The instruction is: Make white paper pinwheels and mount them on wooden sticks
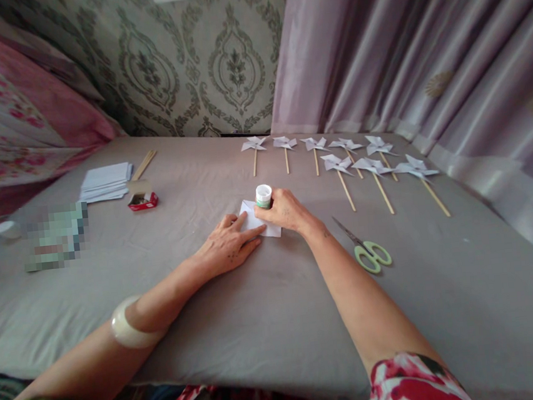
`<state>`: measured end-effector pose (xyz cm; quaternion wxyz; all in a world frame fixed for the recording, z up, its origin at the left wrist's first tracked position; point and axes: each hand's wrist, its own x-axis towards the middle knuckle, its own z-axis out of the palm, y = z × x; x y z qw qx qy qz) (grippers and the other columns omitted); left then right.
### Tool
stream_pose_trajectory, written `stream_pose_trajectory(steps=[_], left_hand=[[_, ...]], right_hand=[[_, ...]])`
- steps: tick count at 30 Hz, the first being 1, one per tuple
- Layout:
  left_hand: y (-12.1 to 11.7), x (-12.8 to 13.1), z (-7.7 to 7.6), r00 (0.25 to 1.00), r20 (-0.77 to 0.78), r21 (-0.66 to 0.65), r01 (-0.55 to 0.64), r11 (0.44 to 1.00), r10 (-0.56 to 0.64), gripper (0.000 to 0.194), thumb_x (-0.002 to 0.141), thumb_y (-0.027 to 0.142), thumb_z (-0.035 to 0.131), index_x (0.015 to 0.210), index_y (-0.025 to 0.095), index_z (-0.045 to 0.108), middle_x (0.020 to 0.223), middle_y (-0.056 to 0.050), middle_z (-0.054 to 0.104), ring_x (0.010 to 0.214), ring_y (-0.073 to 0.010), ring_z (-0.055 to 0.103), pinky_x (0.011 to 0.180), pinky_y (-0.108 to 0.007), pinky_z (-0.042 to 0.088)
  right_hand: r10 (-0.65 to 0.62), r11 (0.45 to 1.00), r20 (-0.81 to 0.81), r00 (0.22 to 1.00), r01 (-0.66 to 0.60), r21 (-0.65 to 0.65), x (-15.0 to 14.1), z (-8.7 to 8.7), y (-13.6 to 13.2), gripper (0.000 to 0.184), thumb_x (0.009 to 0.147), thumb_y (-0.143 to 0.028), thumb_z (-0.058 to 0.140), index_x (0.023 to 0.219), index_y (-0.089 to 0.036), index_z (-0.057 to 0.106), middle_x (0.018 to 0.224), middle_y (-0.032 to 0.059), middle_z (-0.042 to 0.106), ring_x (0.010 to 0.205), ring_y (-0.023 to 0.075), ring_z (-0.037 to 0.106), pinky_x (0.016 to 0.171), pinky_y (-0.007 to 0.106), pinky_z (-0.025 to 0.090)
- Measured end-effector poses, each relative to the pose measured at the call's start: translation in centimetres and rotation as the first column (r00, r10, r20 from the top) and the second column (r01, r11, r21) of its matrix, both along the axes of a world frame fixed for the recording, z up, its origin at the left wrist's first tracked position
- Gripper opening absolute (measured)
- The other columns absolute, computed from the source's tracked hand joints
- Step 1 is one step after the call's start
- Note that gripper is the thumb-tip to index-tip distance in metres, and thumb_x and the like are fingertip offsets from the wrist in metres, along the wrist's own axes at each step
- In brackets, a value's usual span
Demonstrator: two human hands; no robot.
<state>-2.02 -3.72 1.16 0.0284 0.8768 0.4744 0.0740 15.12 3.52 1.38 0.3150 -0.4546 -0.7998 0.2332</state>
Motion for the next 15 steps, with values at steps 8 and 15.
stream_pose_trajectory(steps=[8,15], left_hand=[[0.03,0.04,-0.10,1.000,-0.012,0.004,-0.013,1.000,0.013,0.041,0.093,0.041,0.038,0.130,0.033,0.053,0.125,-0.011,0.050,0.110,-0.0290,0.045,0.093,-0.046,0.041],[0.06,-0.04,-0.07,1.000,-0.020,0.018,0.009,1.000,-0.009,0.042,0.094,0.041,0.037,0.131,0.031,0.053,0.123,-0.012,0.051,0.109,-0.0290,0.046,0.094,-0.046,0.040]], right_hand=[[-0.017,1.000,-0.032,0.999,0.017,0.001,-0.22,0.03,-0.01,0.023,0.072,-0.035,0.055,0.079,-0.014,0.063,0.066,0.0004,0.059,0.061,0.0133,0.053,0.059,0.023,0.040],[0.029,0.999,-0.013,1.000,-0.029,0.015,-0.36,0.04,-0.08,0.022,0.072,-0.033,0.055,0.080,-0.014,0.064,0.065,-0.0014,0.056,0.058,0.0112,0.048,0.056,0.022,0.037]])
